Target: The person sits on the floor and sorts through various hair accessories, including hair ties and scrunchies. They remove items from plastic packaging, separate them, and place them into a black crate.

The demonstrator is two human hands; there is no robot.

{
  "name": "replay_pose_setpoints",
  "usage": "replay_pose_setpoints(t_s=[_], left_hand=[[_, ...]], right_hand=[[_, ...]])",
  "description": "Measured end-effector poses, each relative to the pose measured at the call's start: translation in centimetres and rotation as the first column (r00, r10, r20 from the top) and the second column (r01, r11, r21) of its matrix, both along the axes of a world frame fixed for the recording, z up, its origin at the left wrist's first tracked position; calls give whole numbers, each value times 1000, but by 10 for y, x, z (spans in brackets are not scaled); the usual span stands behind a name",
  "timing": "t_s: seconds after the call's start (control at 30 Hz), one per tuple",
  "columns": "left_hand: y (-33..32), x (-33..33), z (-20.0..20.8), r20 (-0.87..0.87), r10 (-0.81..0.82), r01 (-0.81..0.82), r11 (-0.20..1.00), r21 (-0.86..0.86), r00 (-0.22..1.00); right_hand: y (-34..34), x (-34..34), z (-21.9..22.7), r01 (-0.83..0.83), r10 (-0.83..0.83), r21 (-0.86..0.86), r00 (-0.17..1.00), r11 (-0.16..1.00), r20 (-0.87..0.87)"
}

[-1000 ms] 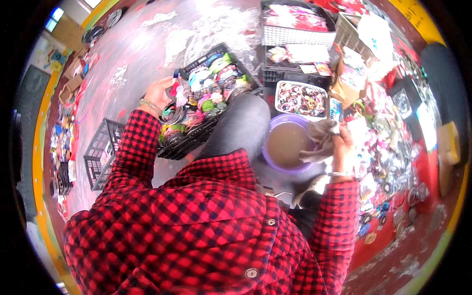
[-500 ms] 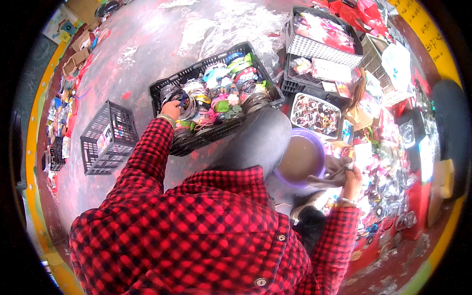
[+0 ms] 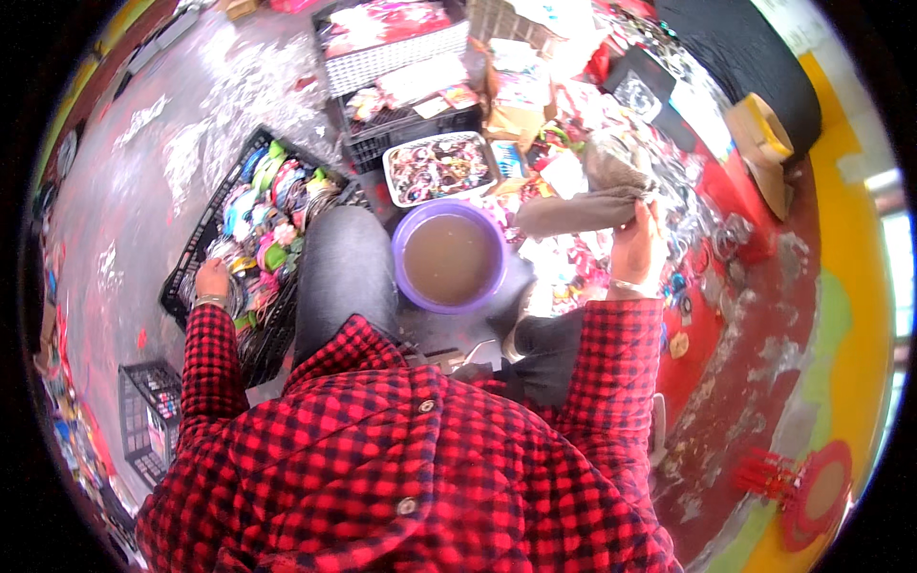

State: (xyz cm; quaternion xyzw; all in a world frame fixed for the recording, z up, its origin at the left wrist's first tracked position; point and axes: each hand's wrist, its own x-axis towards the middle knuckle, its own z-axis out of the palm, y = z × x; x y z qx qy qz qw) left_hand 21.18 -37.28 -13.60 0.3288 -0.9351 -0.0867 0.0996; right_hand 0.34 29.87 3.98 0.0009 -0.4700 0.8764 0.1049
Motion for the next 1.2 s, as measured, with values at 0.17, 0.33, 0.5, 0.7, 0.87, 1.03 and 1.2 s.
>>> replay_pose_setpoints(t_s=[0.17, 0.33, 0.5, 0.7, 0.87, 1.03, 1.2], left_hand=[[56, -54, 64, -228, -239, 272, 954, 128, 944], [165, -100, 153, -412, -449, 561, 801, 206, 793], [284, -160, 212, -538, -697, 865, 484, 135, 474], [364, -188, 169, -555, -755, 936, 260, 237, 350], [377, -208, 141, -473, -816, 924, 182, 336, 333], [386, -223, 147, -423, -815, 892, 232, 387, 396], [398, -232, 133, -348, -873, 888, 180, 422, 343]], right_hand=[[61, 6, 27, 63, -66, -36, 991, 997, -116], [114, 5, 48, 174, -165, -142, 984, 975, 71], [158, -27, 45, 296, -305, 71, 925, 952, 227], [194, -88, 6, 81, -159, 330, 963, 941, 218], [260, -130, -74, -131, -226, 732, 902, 669, 369], [286, -113, -189, -116, -5, 253, 915, -961, 404], [280, -61, -278, -711, -381, 599, 703, -368, 601]])
